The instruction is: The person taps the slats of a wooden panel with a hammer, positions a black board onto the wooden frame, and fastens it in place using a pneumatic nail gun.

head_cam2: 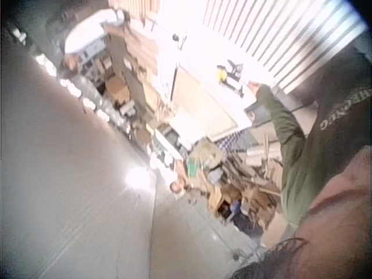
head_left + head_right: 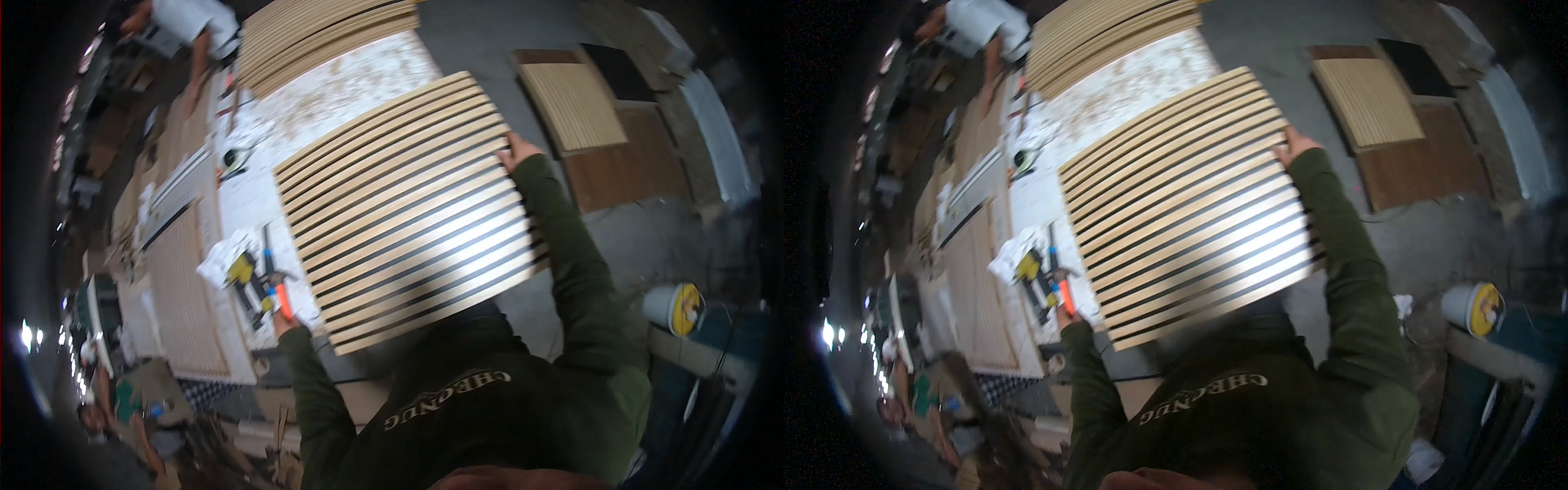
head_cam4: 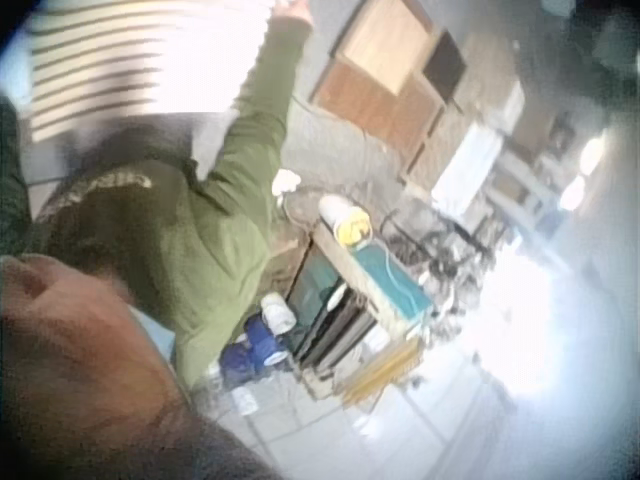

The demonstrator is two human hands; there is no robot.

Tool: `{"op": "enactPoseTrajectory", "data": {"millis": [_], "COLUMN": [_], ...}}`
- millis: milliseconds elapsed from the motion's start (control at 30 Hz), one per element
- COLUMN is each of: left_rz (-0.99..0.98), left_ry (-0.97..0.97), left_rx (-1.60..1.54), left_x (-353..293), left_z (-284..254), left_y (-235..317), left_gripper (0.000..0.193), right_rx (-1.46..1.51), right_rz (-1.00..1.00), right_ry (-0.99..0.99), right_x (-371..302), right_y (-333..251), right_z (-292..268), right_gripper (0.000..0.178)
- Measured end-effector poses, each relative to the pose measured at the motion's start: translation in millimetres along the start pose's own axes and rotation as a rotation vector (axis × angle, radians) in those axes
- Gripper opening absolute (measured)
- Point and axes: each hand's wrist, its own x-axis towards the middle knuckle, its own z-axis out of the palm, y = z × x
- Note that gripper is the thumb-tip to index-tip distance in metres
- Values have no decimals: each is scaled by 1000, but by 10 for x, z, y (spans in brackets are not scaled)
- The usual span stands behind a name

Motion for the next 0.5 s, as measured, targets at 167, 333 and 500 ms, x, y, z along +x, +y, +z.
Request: {"op": "enactPoseTrajectory", "data": {"millis": [167, 333, 500], "left_rz": [32, 29, -72], "left_ry": [38, 38, 25], "left_rx": [111, 175, 155], "left_x": [-24, 41, -53], "left_z": [-94, -38, -153], "left_y": [305, 452, 337], "left_gripper": [43, 38, 37], "right_rx": [-53, -44, -67], "right_rz": [-1, 45, 20], "right_ry": [-27, -82, -74], "right_x": [-21, -6, 41], "right_y": [-50, -3, -134], "right_z": [-177, -282, -154], "right_gripper": [51, 52, 51]}}
